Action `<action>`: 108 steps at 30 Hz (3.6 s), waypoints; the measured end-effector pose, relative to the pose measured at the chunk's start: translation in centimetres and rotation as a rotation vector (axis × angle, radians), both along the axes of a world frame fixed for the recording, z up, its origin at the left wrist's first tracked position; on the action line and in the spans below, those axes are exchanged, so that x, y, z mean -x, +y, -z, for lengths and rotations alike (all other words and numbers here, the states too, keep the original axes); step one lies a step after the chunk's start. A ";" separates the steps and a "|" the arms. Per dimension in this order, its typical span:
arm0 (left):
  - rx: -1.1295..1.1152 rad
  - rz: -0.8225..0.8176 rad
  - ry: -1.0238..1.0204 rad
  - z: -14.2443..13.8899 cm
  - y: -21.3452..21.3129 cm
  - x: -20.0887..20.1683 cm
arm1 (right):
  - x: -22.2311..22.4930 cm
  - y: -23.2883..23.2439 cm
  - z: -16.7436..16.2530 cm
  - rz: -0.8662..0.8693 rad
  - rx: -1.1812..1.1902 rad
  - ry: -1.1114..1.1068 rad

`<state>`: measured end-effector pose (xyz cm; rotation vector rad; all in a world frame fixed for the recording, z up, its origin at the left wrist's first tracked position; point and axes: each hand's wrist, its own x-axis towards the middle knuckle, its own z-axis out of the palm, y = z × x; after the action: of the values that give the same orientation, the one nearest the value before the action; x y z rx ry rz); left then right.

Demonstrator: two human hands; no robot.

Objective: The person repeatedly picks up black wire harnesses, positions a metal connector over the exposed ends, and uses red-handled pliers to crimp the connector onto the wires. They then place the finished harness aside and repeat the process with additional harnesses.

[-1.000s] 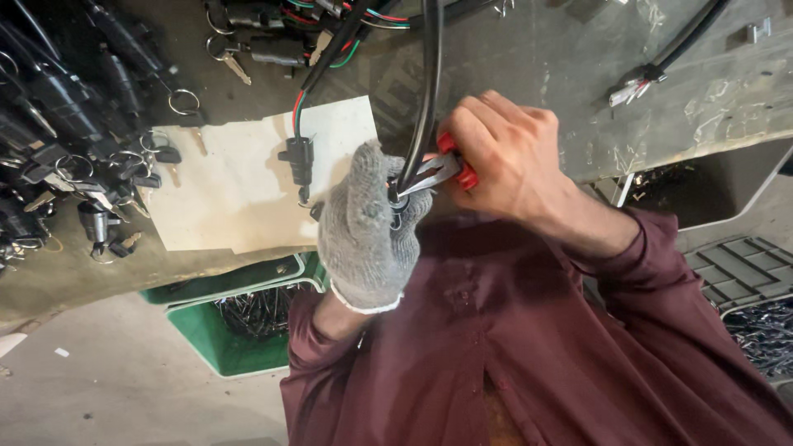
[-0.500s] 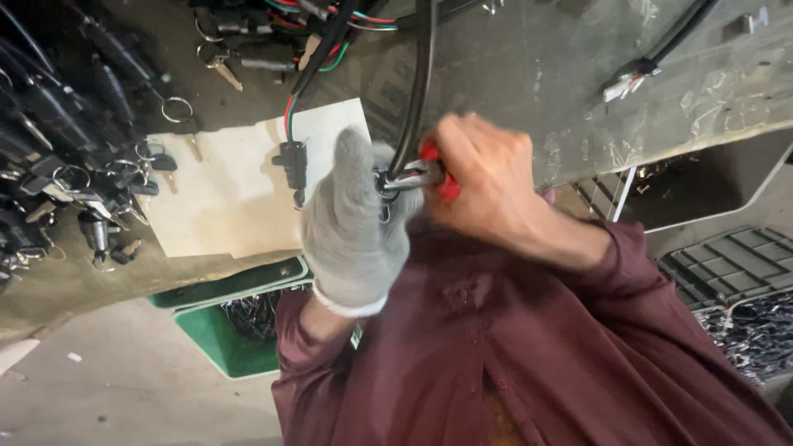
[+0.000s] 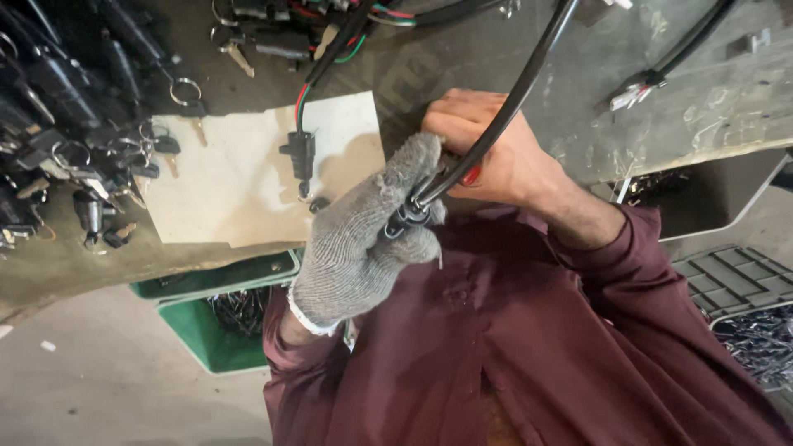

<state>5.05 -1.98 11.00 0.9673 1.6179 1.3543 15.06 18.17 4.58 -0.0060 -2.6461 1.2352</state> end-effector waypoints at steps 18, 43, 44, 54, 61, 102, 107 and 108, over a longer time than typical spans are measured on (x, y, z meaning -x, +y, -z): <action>0.700 -0.801 0.897 -0.1 -3.3 8.5 | -1.6 1.3 -1.1 0.464 -0.655 -0.016; -0.032 -0.202 0.002 4.7 -0.6 -1.3 | -1.8 -4.1 -7.2 0.017 1.145 -0.079; -0.073 -0.215 -0.030 4.2 -0.2 -1.4 | -1.6 -4.3 -7.8 -0.146 1.069 0.011; -0.595 -0.486 -0.457 1.6 2.5 1.0 | -0.5 -3.6 -10.3 -0.071 -0.323 -0.122; -0.452 -0.331 -0.290 0.2 2.3 -0.2 | -1.0 -2.9 -7.0 0.081 -0.191 0.171; -0.287 -0.459 -0.127 5.5 -0.4 0.3 | -1.3 -1.7 -0.3 0.076 0.712 -0.162; -0.011 -0.309 0.241 3.0 0.3 1.8 | -1.4 -1.1 0.4 -0.030 0.227 0.081; -0.009 -0.258 0.201 2.6 0.9 1.8 | -1.6 -1.0 0.7 -0.021 0.222 0.103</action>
<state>3.22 -1.13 8.40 0.9491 1.9444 1.4733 16.63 17.15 3.84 0.0482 -2.4160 1.4873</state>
